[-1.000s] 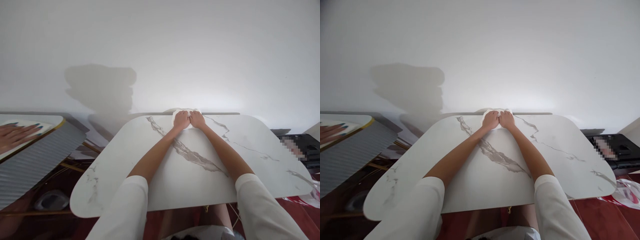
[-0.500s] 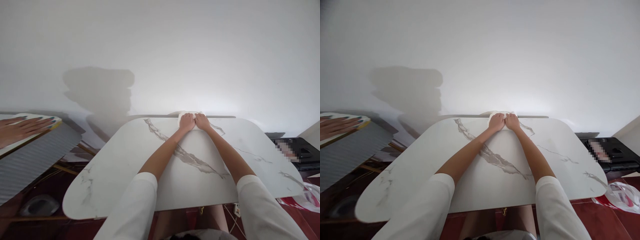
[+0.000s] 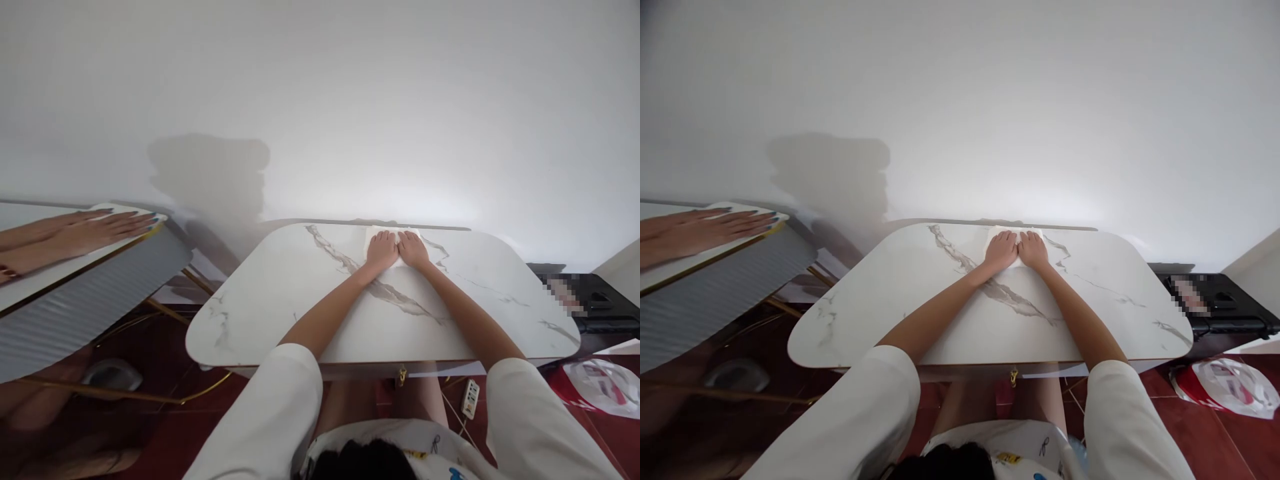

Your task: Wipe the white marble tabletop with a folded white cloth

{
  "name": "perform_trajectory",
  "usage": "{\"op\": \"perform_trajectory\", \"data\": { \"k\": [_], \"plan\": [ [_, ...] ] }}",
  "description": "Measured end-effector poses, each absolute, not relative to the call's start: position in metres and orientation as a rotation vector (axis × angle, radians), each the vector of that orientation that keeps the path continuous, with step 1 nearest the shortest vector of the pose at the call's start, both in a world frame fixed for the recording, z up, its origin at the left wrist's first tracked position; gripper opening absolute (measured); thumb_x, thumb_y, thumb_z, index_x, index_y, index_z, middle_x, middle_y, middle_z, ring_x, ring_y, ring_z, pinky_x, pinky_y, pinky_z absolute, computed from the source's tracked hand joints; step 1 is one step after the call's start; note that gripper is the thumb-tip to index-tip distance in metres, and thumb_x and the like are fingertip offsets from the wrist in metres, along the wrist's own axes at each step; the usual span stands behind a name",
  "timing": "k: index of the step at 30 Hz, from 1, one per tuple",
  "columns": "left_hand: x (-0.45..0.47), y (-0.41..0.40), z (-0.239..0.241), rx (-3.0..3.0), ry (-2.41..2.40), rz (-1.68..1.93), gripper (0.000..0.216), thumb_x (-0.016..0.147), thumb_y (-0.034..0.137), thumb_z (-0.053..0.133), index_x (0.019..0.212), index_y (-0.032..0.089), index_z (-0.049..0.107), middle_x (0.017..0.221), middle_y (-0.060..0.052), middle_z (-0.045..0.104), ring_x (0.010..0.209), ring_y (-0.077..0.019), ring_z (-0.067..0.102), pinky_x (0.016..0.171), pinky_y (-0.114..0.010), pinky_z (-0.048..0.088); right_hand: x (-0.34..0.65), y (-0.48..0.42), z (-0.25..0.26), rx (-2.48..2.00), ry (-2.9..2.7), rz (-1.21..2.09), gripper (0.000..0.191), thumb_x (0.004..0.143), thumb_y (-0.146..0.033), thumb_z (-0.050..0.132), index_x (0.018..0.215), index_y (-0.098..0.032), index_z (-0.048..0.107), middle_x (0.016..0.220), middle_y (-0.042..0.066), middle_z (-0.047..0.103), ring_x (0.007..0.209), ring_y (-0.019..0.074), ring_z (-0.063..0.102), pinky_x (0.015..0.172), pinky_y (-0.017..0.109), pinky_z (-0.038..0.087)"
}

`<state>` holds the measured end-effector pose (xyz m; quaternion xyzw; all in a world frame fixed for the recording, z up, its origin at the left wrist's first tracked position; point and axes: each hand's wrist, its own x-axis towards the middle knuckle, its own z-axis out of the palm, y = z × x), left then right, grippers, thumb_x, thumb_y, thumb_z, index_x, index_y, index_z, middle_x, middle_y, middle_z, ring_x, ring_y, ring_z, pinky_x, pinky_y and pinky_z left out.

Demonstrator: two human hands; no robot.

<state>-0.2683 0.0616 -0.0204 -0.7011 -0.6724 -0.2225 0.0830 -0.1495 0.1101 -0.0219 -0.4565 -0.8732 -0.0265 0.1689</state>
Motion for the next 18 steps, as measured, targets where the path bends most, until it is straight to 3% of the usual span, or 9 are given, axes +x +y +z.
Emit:
{"op": "perform_trajectory", "data": {
  "k": [18],
  "plan": [
    [-0.243,-0.047,-0.018,-2.205,-1.975,-0.613,0.029,0.094,0.021,0.036,0.114,0.012,0.054,0.128,-0.018,0.056,0.124,-0.0307,0.047,0.102,-0.044,0.037,-0.116,0.001,-0.026,-1.300,-2.498,-0.088,0.049,0.097,-0.022,0.028,0.141,-0.007,0.044,0.144,0.020,0.048,0.133,0.0308,0.041,0.109,0.045,0.034]
  ]
}}
